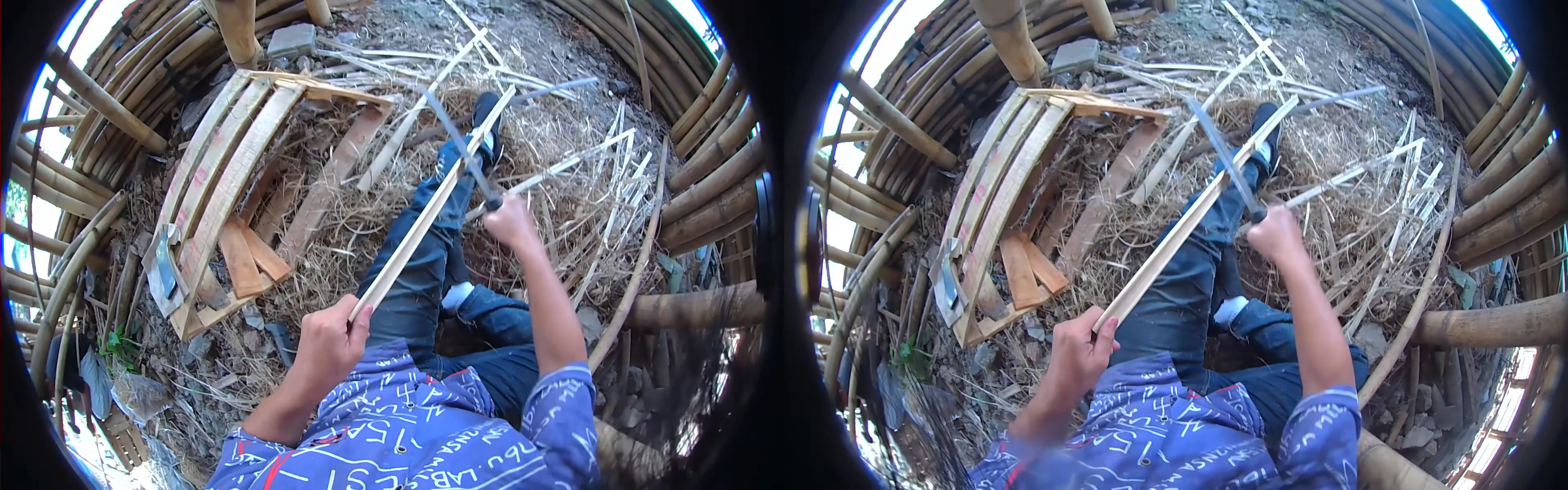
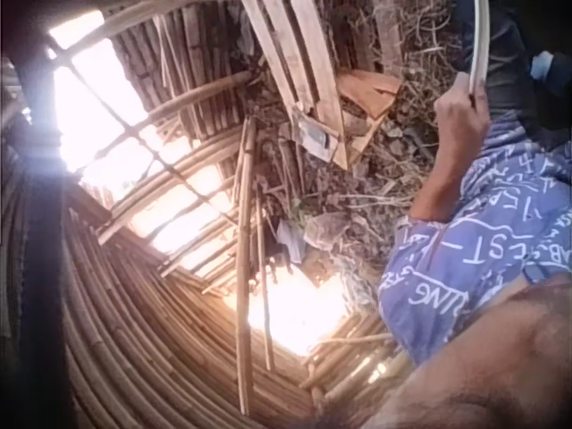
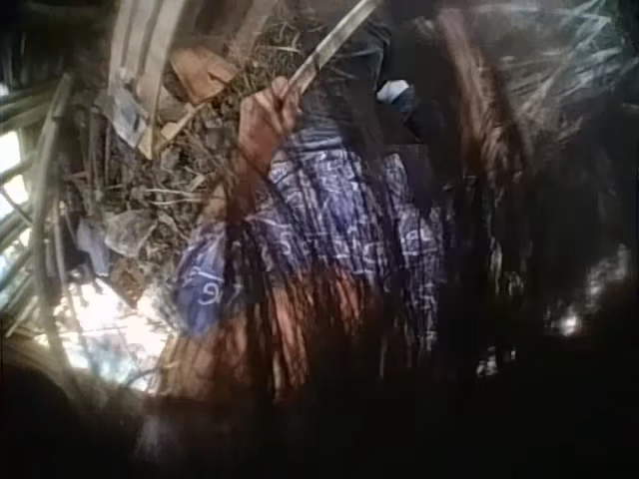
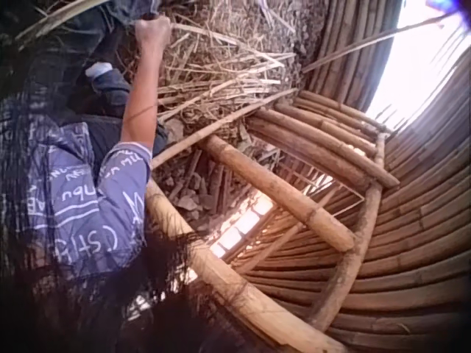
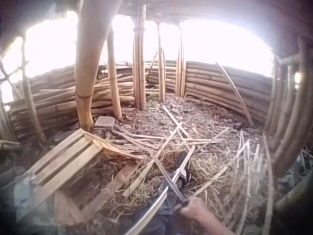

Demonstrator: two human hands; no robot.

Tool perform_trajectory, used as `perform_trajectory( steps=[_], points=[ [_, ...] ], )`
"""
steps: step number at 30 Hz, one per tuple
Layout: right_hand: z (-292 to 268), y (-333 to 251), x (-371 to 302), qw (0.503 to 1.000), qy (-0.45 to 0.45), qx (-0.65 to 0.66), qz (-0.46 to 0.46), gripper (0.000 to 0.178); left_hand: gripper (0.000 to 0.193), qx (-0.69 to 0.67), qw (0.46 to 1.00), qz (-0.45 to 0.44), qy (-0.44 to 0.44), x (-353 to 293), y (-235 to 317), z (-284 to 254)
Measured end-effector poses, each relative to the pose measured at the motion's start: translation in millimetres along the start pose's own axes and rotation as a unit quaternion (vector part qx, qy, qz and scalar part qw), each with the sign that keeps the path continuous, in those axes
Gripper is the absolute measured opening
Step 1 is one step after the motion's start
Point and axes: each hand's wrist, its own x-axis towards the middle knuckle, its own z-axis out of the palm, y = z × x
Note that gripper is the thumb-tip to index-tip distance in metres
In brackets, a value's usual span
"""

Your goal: The person uses a machete to shave down a long piece of bamboo while sitting on the ground. They run the blade along the length of the wood repeatedly to thin it, handling the bamboo with one hand and the tool with the other.

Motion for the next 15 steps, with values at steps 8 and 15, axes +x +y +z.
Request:
perform_trajectory(
  steps=[8,15],
  points=[
    [24.4,-67.8,-67.3,0.983,-0.082,0.054,-0.153,0.020,0.023,-0.039,0.999,-0.021,0.012,1.0,0.8,-9.5],
    [15.0,-29.7,-1.0,0.999,-0.052,-0.001,0.002,0.022,0.023,-0.044,0.998,-0.037,0.002,4.3,-5.7,-4.0]
  ],
)
